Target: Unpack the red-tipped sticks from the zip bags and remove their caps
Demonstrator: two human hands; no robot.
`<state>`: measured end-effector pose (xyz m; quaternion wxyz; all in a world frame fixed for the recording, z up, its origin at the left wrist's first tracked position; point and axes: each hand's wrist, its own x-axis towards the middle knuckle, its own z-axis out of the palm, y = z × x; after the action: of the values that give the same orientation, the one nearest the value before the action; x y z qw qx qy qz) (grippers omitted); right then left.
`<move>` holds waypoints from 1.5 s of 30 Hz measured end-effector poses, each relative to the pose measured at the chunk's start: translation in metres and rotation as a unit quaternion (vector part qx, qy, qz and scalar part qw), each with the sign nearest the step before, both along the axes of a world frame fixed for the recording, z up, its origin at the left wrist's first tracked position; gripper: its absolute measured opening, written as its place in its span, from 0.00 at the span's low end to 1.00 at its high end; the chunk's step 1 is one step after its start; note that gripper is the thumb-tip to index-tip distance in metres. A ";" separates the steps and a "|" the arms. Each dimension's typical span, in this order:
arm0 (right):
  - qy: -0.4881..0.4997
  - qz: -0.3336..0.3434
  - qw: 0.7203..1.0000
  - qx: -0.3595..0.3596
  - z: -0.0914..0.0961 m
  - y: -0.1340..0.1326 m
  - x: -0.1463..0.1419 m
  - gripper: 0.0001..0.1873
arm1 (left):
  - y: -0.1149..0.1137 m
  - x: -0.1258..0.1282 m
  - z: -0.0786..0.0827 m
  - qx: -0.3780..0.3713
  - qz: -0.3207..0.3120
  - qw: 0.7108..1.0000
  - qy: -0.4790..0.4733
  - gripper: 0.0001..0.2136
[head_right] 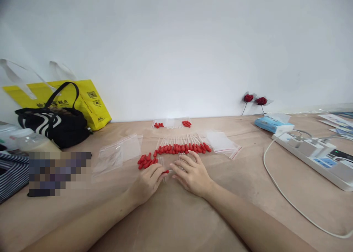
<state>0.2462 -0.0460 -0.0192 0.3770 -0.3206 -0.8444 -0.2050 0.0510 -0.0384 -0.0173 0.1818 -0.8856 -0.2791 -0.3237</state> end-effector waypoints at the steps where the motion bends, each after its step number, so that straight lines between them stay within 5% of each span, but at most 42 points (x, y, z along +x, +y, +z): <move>1: -0.003 0.008 1.000 0.008 -0.001 0.001 -0.001 0.11 | -0.001 0.000 0.000 0.005 -0.003 1.000 0.002 0.09; 23: -0.034 0.047 0.992 0.113 -0.009 0.000 0.001 0.10 | 0.000 -0.004 0.003 0.049 -0.025 0.998 0.025 0.09; 45: -0.008 0.032 0.997 0.070 -0.009 -0.004 0.008 0.06 | -0.003 -0.010 0.007 0.014 -0.034 0.999 0.006 0.13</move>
<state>0.2544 -0.0504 -0.0285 0.3985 -0.2648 -0.8406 -0.2540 0.0406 -0.0418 -0.0103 0.1849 -0.8937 -0.2429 -0.3287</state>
